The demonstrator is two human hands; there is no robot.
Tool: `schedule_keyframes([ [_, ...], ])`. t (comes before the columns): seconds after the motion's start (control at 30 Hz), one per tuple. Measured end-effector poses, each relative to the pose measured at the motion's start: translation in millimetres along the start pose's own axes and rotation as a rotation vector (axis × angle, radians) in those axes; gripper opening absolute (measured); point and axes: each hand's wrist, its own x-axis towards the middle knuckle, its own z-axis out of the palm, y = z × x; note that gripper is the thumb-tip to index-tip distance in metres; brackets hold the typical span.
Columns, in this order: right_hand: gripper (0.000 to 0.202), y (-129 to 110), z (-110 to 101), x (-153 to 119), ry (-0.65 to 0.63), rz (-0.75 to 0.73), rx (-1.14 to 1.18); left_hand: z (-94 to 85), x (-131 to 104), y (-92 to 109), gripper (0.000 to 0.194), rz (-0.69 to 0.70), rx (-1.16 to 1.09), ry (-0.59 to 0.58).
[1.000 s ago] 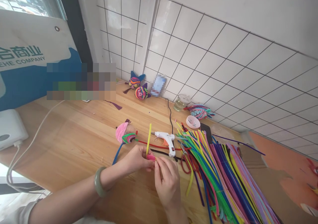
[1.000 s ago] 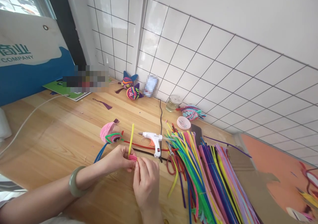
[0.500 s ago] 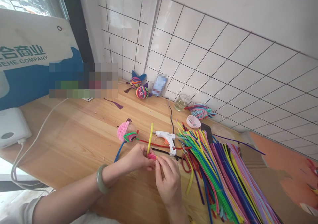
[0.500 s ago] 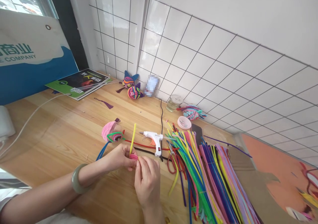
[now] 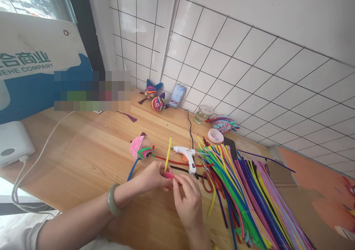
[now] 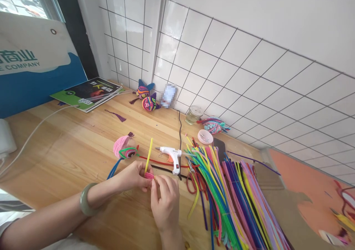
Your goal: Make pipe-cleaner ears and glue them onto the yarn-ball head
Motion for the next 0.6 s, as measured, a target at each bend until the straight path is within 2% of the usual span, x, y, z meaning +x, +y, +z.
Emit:
schedule_keyframes([
  [0.3,0.013,0.3,-0.7,-1.6,-0.092,0.121,0.103,-1.7,0.2,-4.2,0.028,0.016,0.127,-0.048],
  [0.6,0.014,-1.0,-1.6,-1.7,-0.156,0.252,0.246,-3.5,-5.0,6.7,0.036,-0.007,0.3,-0.098],
])
